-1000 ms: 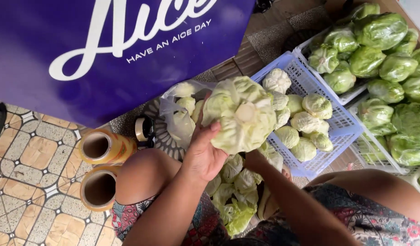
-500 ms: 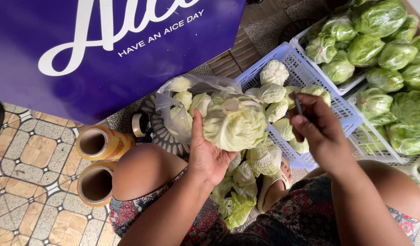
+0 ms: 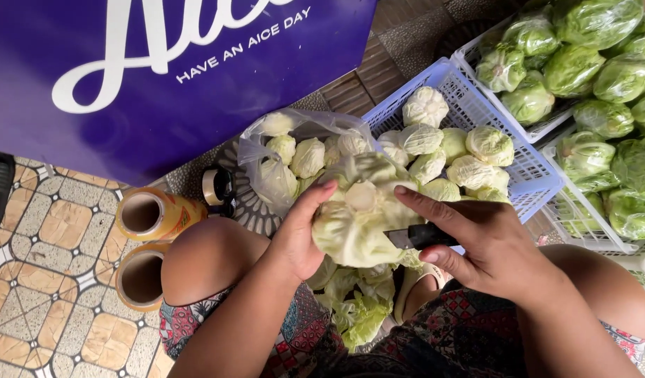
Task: The person is peeling the outer leaves off cabbages and trimming the stems using a knife.
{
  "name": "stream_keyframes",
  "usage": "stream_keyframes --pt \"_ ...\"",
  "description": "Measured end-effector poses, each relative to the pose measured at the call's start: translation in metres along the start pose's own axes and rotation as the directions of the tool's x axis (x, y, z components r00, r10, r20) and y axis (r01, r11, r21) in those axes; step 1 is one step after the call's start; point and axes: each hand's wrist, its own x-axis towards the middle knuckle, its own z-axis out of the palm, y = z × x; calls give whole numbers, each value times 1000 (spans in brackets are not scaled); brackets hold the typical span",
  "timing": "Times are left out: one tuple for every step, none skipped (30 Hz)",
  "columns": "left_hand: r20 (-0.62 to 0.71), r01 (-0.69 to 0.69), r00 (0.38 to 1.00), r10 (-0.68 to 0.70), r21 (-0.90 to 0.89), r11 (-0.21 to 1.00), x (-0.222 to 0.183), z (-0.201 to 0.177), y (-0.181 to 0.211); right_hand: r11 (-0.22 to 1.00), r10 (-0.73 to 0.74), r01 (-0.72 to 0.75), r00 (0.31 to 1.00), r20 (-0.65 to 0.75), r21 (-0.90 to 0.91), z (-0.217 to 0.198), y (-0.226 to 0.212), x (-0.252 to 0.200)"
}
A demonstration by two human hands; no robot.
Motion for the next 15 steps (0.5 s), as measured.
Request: stream_keyframes --pt "77 28 997 -26 -20 999 -1 2 1 994 -48 49 999 9 -95 0 3 -1" --pt "74 26 997 -25 -23 999 -1 1 1 994 -50 51 999 12 -93 0 2 -1" --pt "25 76 997 -77 37 996 0 0 2 990 -76 77 997 17 -119 1 1 -1" --pt "-27 130 991 -128 94 987 0 0 2 984 -101 103 995 22 -144 1 0 -1" --pt "-30 130 991 -127 91 987 1 -1 4 984 -102 105 994 24 -142 3 1 0" --pt "-110 128 987 -117 99 987 2 -1 4 984 -104 109 994 38 -139 4 1 -1" --pt "-189 127 976 -105 107 986 2 -2 4 984 -106 112 993 51 -136 5 1 -1" --pt "-192 125 976 -103 105 987 2 1 6 984 -109 116 993 53 -133 6 1 -1" --pt "-182 114 979 -86 151 982 1 4 8 985 -102 110 992 67 -133 7 1 -1" --pt "-173 105 982 -71 197 975 0 6 10 986 -94 104 992 82 -131 7 1 -1" --pt "-177 105 982 -70 195 975 1 5 9 986 -95 106 992 84 -128 7 1 -1" --pt "-203 84 978 -39 219 972 3 3 8 985 -84 98 992 98 -140 8 1 0" --pt "-228 64 974 -7 244 968 4 2 8 984 -73 90 991 113 -153 8 0 0" --pt "-230 62 973 -5 243 968 0 8 12 984 -76 93 991 114 -151 7 0 0" --pt "-166 63 986 -18 272 960 -3 16 15 981 -61 83 990 129 -174 7 0 0"
